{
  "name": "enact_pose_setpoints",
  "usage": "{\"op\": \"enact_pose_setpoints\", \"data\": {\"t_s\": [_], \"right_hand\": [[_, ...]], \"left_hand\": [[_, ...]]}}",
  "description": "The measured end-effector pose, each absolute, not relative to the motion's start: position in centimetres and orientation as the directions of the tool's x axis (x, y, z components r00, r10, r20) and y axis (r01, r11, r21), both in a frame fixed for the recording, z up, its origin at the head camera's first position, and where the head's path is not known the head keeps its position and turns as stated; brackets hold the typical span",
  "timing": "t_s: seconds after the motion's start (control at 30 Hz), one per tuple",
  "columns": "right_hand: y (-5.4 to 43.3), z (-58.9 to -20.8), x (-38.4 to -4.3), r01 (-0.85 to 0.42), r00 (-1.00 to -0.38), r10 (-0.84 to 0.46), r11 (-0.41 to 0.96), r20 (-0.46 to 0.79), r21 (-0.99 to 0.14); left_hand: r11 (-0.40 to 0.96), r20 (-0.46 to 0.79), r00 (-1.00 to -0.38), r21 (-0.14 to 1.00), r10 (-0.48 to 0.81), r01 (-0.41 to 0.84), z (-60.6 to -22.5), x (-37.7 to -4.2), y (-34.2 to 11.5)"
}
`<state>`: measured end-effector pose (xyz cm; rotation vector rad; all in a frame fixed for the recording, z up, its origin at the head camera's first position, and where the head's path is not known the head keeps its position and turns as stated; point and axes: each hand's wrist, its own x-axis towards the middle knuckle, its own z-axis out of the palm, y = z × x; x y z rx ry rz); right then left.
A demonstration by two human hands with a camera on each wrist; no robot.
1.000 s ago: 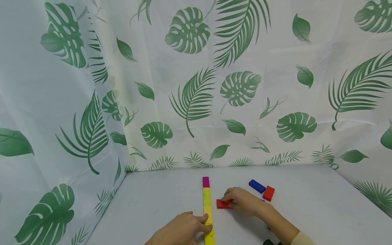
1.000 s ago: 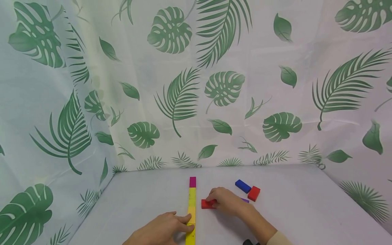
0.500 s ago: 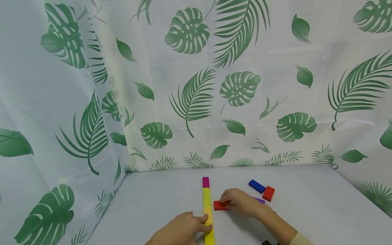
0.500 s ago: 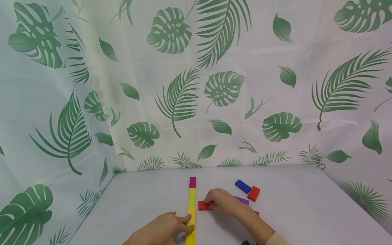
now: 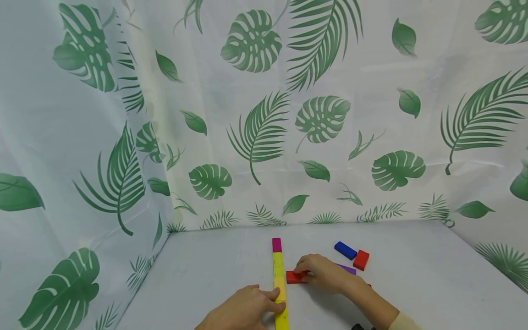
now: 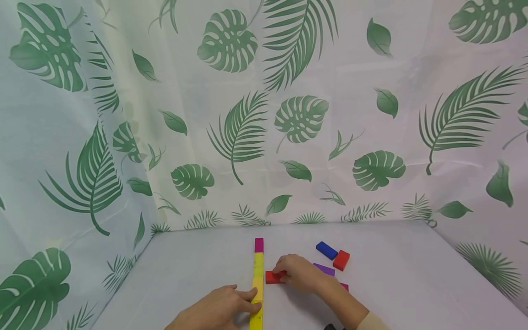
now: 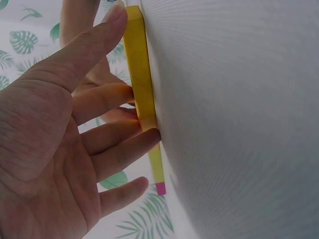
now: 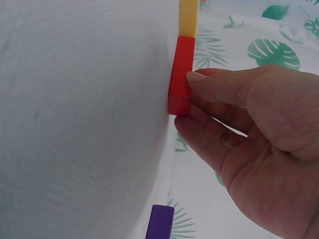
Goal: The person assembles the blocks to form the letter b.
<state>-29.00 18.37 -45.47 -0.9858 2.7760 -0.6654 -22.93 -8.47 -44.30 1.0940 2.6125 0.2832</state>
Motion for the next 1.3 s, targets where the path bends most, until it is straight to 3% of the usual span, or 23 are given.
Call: {"op": "enact_pose_setpoints", "data": {"t_s": [0.47,1.3], "right_hand": [[18.2,-45.52,-28.96,-0.591,-0.764,-0.644,0.677,0.035,-0.439],[17.85,-45.68,-28.86,-0.593,-0.765,-0.643,0.679,0.039,-0.432]], "left_hand": [[0.665,-0.161,-0.648,0.272,0.744,0.696,-44.52,-22.94,-8.65],[0.731,-0.219,-0.702,0.305,0.678,0.61,-44.61,-23.0,-8.28]]}}
